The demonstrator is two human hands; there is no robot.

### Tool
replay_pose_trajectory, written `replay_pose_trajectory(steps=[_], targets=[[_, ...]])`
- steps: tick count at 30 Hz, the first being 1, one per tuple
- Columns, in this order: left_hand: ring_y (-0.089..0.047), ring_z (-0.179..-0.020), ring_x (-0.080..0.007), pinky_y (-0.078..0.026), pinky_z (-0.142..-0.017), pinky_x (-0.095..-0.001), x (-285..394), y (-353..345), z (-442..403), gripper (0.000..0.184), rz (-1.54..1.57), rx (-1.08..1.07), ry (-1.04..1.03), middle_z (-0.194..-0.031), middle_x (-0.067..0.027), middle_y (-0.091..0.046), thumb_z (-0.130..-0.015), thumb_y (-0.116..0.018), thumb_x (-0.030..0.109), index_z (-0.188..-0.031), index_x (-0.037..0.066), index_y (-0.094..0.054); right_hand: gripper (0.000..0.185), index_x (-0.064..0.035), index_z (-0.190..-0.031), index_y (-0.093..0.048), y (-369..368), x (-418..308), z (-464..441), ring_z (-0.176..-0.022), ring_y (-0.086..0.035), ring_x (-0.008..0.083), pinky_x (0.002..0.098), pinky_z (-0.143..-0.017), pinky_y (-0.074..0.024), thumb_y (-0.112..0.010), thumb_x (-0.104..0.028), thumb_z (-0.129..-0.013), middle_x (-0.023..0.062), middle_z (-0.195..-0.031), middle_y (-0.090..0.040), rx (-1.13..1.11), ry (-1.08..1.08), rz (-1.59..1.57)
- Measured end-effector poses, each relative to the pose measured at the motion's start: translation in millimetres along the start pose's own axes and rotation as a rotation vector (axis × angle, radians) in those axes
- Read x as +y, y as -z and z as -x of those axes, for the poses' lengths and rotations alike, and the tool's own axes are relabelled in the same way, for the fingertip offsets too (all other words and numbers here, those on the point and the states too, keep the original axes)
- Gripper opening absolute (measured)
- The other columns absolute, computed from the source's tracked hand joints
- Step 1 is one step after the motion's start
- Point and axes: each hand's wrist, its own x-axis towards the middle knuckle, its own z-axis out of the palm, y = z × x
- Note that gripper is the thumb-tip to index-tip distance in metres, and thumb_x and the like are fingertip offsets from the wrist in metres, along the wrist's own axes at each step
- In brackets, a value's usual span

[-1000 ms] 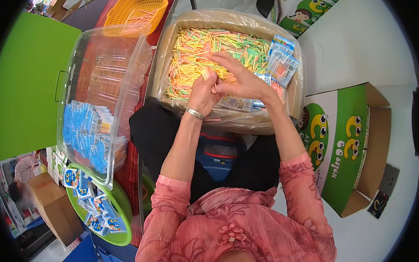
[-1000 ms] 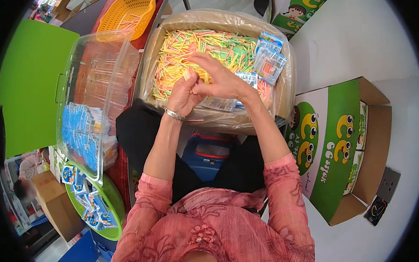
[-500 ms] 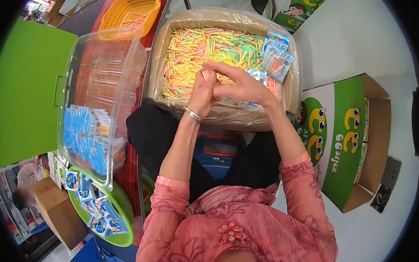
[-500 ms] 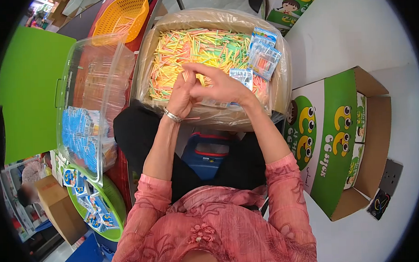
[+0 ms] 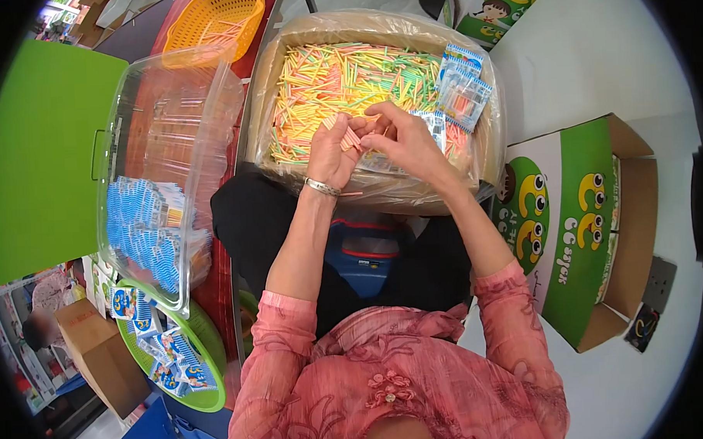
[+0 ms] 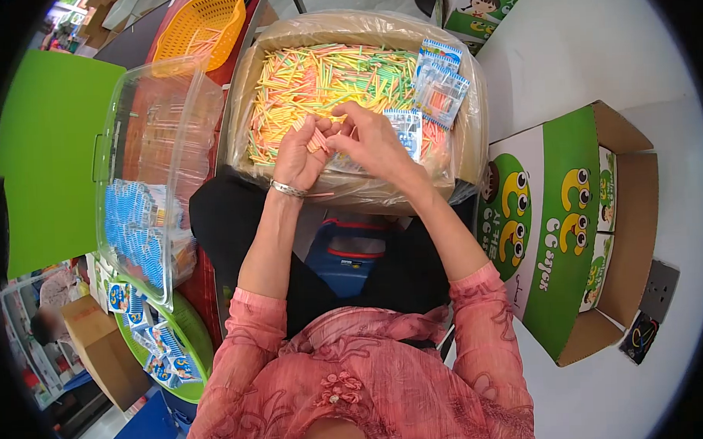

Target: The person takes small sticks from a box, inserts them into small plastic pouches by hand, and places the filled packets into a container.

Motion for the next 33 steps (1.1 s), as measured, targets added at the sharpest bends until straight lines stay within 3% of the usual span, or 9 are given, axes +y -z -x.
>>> replay_pose_trajectory(steps=[5,9,12,15,20,24,26,28,33], targets=[[-0.065,-0.096,-0.0237,-0.055,-0.075,-0.0361,-2,7,-4,0.021,-0.025,0.001,-0.059,-0.099,-0.0115,-0.066,-0.104,-0.049,0.023,-0.106,0.004,-0.055,0.046,-0.0022,-0.114,-0.049,-12,-11,9,-0.071,-0.066,0.0274,0.0382,-0.064,-0.0518,-0.073,-0.007,-0.076,0.0145,-0.082,-0.065,0.028,-0.054,-0.018],[-0.064,-0.088,-0.0216,-0.054,-0.072,-0.0334,1,-3,2,0.021,-0.053,-0.014,-0.038,-0.094,-0.0087,-0.065,-0.104,-0.050,0.024,-0.106,0.004,-0.055,0.056,-0.0043,-0.121,-0.048,-24,2,8,-0.086,-0.065,0.0328,0.0414,-0.070,-0.0525,-0.075,-0.002,-0.072,0.0184,-0.098,-0.061,0.142,0.189,0.211],[-0.062,-0.080,-0.0185,-0.053,-0.067,-0.0297,1,4,1,0.020,-0.124,-0.119,-0.010,-0.087,-0.0063,-0.063,-0.103,-0.051,0.025,-0.108,0.005,-0.055,0.063,-0.0059,-0.126,-0.049,-17,-5,8,-0.098,-0.061,0.0356,0.0426,-0.075,-0.0517,-0.076,-0.003,-0.069,0.0194,-0.111,-0.055,0.146,0.208,0.381],[-0.058,-0.071,-0.0147,-0.051,-0.058,-0.0260,-4,-4,2,0.020,-0.175,-0.121,-0.023,-0.079,-0.0038,-0.059,-0.103,-0.052,0.026,-0.111,0.007,-0.053,0.065,-0.0073,-0.128,-0.052,-10,6,0,-0.098,-0.058,0.0365,0.0415,-0.079,-0.0512,-0.077,-0.005,-0.068,0.0184,-0.113,-0.052,0.066,0.319,0.355],[-0.048,-0.064,-0.0091,-0.043,-0.056,-0.0221,-6,-17,8,0.027,-0.263,-0.089,-0.046,-0.075,0.0004,-0.048,-0.103,-0.053,0.026,-0.124,0.011,-0.045,0.061,-0.0089,-0.131,-0.056,14,-8,0,-0.093,-0.059,0.0272,0.0341,-0.079,-0.0498,-0.075,-0.013,-0.074,0.0151,-0.114,-0.054,-0.121,0.279,0.084],[-0.042,-0.060,-0.0075,-0.034,-0.052,-0.0207,-6,-15,9,0.048,-0.426,-0.168,0.029,-0.075,0.0008,-0.046,-0.103,-0.053,0.023,-0.140,0.015,-0.025,0.043,-0.0085,-0.127,-0.063,23,-2,-6,-0.080,-0.058,0.0148,0.0270,-0.071,-0.0484,-0.067,-0.017,-0.085,0.0094,-0.105,-0.058,-0.169,-0.010,-0.348],[-0.041,-0.059,-0.0067,-0.032,-0.052,-0.0198,-8,-15,9,0.059,-0.494,-0.250,0.048,-0.076,0.0007,-0.046,-0.103,-0.053,0.021,-0.146,0.017,-0.014,0.034,-0.0053,-0.120,-0.067,27,0,-8,-0.075,-0.056,0.0112,0.0255,-0.069,-0.0478,-0.065,-0.017,-0.088,0.0082,-0.099,-0.060,-0.175,0.008,-0.275],[-0.042,-0.062,-0.0067,-0.034,-0.053,-0.0204,-9,-19,10,0.069,-0.608,-0.343,0.004,-0.082,-0.0003,-0.047,-0.102,-0.054,0.020,-0.149,0.017,-0.004,0.026,0.0007,-0.109,-0.069,24,0,-7,-0.070,-0.056,0.0087,0.0249,-0.064,-0.0477,-0.064,-0.014,-0.088,0.0058,-0.083,-0.064,-0.165,-0.013,-0.314],[-0.047,-0.071,-0.0081,-0.040,-0.058,-0.0224,-13,-24,17,0.086,-0.760,-0.363,-0.102,-0.097,-0.0044,-0.051,-0.101,-0.055,0.018,-0.151,0.014,0.015,0.017,0.0016,-0.101,-0.069,24,-2,-7,-0.066,-0.056,0.0057,0.0233,-0.059,-0.0472,-0.064,-0.010,-0.089,0.0011,-0.075,-0.063,-0.222,-0.085,-0.352]])
